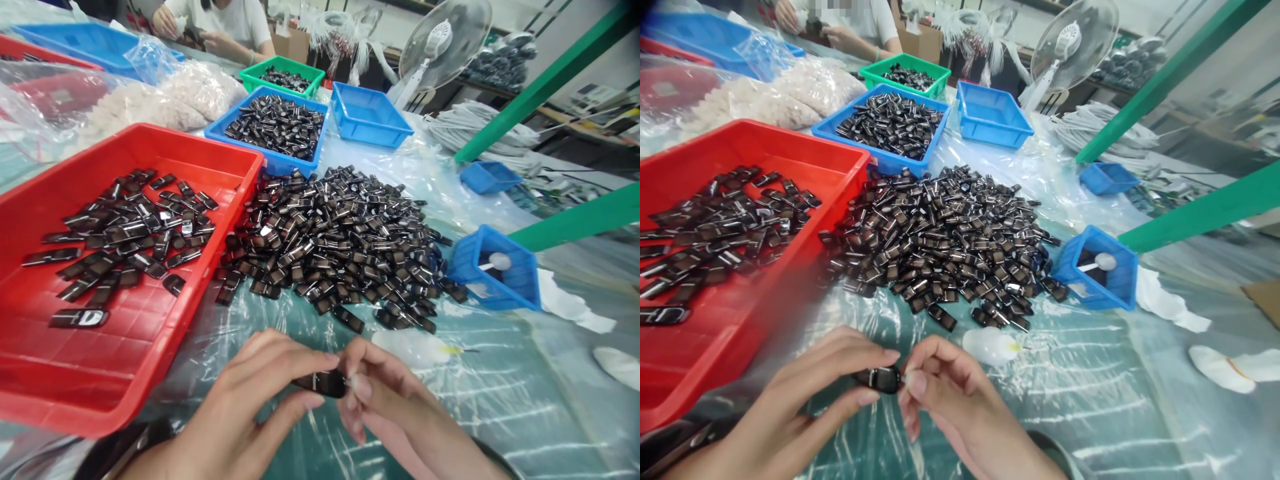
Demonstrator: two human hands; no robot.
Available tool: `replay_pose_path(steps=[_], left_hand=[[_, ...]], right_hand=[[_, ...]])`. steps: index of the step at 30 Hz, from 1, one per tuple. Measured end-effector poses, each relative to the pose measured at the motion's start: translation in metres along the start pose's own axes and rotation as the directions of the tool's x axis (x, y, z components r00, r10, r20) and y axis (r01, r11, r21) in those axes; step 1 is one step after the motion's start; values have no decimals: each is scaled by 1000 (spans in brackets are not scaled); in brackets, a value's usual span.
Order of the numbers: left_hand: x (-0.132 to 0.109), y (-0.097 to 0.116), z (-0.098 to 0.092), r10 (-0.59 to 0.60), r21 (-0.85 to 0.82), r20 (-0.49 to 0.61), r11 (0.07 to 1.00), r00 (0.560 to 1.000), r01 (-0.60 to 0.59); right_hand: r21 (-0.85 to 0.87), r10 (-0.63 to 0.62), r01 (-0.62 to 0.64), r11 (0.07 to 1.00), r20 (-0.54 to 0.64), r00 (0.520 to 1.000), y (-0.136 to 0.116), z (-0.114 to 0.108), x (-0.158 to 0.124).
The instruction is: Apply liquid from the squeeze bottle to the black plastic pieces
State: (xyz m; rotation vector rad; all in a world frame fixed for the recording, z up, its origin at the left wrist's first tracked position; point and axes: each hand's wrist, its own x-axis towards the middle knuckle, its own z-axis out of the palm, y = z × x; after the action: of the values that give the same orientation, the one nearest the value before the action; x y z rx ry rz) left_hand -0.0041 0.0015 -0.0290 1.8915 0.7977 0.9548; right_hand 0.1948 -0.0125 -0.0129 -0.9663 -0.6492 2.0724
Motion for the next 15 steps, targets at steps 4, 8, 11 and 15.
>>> replay_pose_path(steps=[4, 8, 11, 15], left_hand=[[-1, 0, 0, -1, 16, 6, 1000, 1000, 1], [-3, -2, 0, 2, 23, 18, 1000, 1000, -2], [-3, -1, -1, 15, 37, 8, 999, 1000, -15], [-1, 4, -1, 59, 75, -21, 996, 998, -57]], right_hand=[[16, -5, 5, 1000, 21, 1000, 0, 1, -1], [53, -11, 9, 999, 44, 999, 1, 1, 0], [65, 8, -10, 998, 37, 999, 1, 0, 0], [98, 17, -21, 995, 42, 999, 2, -2, 1]])
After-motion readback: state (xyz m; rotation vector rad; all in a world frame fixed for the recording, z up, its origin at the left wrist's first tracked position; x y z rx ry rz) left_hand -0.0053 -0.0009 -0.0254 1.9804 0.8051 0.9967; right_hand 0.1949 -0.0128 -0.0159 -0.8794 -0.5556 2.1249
